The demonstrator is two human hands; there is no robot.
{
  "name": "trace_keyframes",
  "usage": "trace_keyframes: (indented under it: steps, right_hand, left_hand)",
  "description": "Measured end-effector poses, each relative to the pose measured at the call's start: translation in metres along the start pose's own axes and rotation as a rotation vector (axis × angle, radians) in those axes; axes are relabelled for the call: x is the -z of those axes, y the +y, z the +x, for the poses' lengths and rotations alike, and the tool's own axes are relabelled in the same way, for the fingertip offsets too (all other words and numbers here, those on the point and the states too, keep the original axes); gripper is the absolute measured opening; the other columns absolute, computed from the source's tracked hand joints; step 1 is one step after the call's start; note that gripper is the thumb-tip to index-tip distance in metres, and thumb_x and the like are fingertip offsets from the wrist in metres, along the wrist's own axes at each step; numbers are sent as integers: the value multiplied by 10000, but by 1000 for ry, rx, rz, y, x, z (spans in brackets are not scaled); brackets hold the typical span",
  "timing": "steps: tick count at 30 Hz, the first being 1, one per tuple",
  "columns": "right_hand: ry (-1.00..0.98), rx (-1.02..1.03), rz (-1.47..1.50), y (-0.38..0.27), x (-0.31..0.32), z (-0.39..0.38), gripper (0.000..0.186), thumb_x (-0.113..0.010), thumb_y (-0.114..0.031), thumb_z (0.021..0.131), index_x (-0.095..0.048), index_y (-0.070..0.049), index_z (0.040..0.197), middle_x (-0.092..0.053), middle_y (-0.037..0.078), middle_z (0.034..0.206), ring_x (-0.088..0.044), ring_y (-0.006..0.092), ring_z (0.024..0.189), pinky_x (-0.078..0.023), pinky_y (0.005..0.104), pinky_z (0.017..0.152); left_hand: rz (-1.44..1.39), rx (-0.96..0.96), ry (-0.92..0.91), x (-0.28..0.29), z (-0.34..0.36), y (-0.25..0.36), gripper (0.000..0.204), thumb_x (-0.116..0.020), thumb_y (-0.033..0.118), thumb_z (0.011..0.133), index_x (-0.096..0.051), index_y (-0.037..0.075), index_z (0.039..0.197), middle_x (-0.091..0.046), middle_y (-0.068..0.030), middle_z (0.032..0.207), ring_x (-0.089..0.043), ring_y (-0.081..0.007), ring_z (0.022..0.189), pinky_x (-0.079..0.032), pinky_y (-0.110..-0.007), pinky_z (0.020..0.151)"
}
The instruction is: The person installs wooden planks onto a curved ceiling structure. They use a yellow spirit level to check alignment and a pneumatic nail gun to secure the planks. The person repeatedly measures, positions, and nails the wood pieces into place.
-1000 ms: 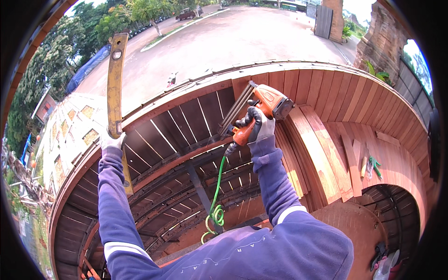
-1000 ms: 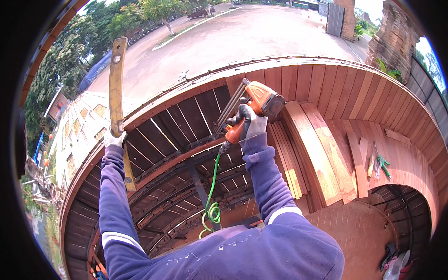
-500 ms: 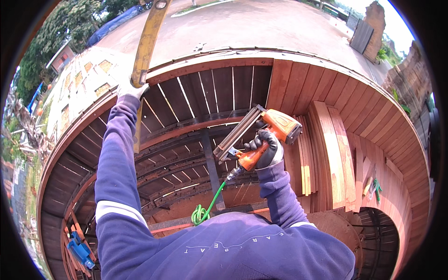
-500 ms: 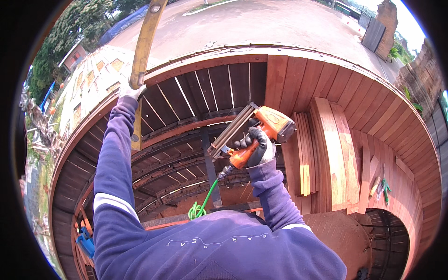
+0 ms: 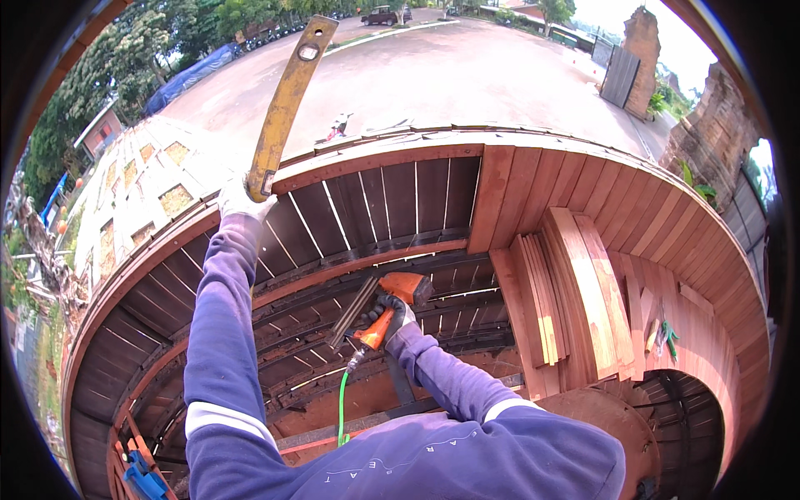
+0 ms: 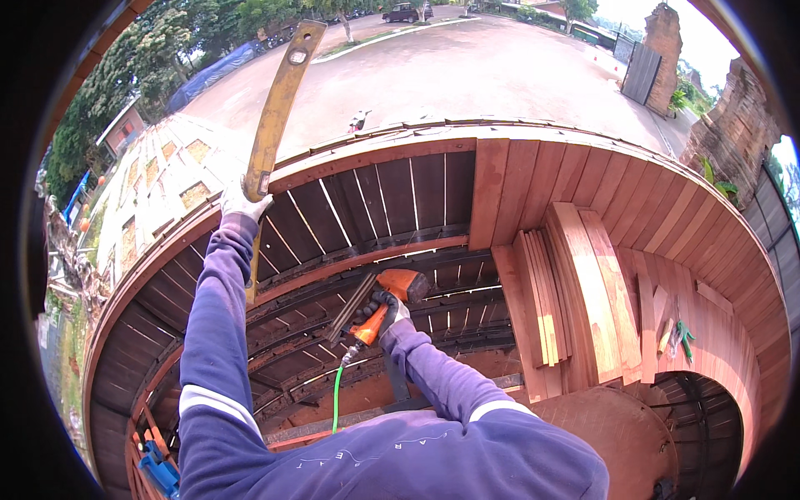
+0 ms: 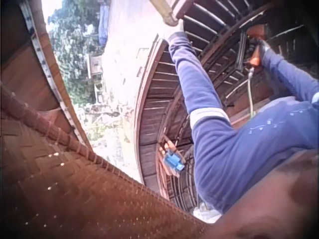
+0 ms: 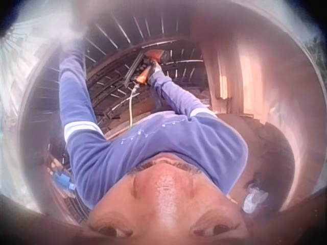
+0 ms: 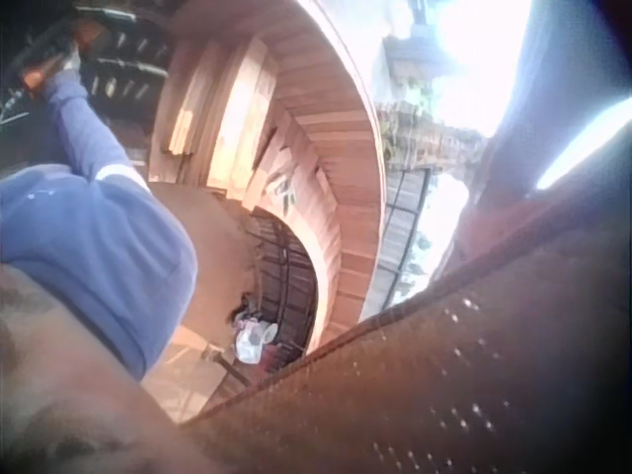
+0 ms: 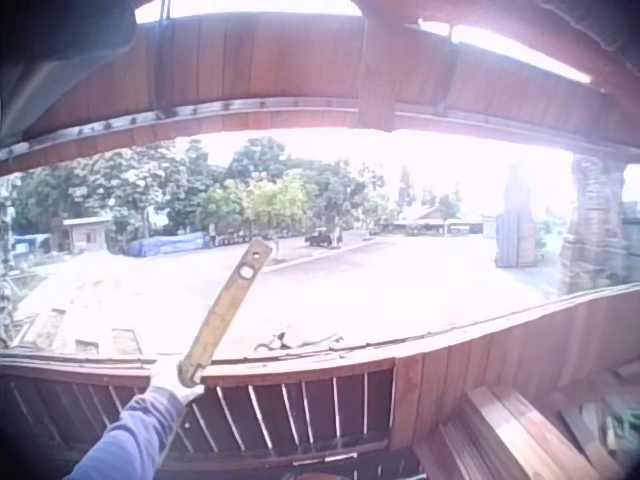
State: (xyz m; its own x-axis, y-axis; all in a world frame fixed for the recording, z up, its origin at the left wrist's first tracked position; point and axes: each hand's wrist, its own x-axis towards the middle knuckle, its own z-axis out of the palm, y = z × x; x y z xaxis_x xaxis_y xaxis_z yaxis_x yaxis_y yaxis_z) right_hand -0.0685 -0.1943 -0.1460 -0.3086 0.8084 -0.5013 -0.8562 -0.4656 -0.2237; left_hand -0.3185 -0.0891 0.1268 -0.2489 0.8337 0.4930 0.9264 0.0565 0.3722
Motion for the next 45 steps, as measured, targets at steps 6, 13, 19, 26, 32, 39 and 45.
trace_keyframes:
  steps: [6,13,19,26,32,39,45]
  right_hand:
    - [272,214,-430,15,35,41,357,-671,-306,860,-627,-19,1068,-668,147,997,-657,329,920,-540,491,829]
    - [676,393,-1261,-9,51,48,721,-710,-558,789,-640,73,1132,-655,277,1142,-626,352,1131,-498,404,881]
    - [603,342,-1731,-22,35,16,699,-644,-617,809,-675,9,1118,-671,230,1126,-630,360,1098,-496,419,932]
    - [476,178,-1814,-31,10,-32,775,-602,-675,801,-638,-15,1206,-630,240,1218,-611,369,1132,-474,424,967]
    - [418,257,-1818,-20,29,-27,887,-682,-652,751,-534,24,1306,-590,272,1259,-583,384,1162,-463,420,980]
    - [459,464,-1606,13,66,-1,777,-828,-453,718,-540,27,1256,-640,201,1208,-627,324,1110,-490,381,957]
    - [522,484,-1438,15,108,27,588,-791,-341,808,-576,-11,1244,-674,147,1149,-649,253,1061,-513,367,917]
  left_hand:
    - [143,26,-110,-6,4,-8,763,-812,414,680,-536,57,1295,-564,-194,1261,-482,-359,1235,-350,-430,1085]
    - [117,-35,-107,-6,6,-9,771,-810,419,673,-537,48,1290,-564,-189,1261,-481,-349,1236,-347,-436,1085]
    - [113,-130,23,-23,5,-20,668,-803,410,671,-579,50,1186,-609,-196,1153,-539,-365,1148,-398,-440,1019]
    - [60,-153,0,-26,11,-27,732,-831,324,654,-518,120,1283,-620,-163,1160,-547,-356,1140,-398,-465,1012]
    - [65,-180,21,-16,6,-21,622,-833,316,654,-551,108,1167,-632,-157,1113,-556,-356,1113,-410,-463,987]
    - [117,-215,-70,-10,4,-16,620,-811,366,690,-549,120,1195,-638,-143,1129,-577,-332,1115,-401,-445,999]
    - [87,-217,-110,-13,11,-10,606,-792,397,722,-544,128,1205,-642,-132,1147,-565,-308,1165,-379,-424,1030]
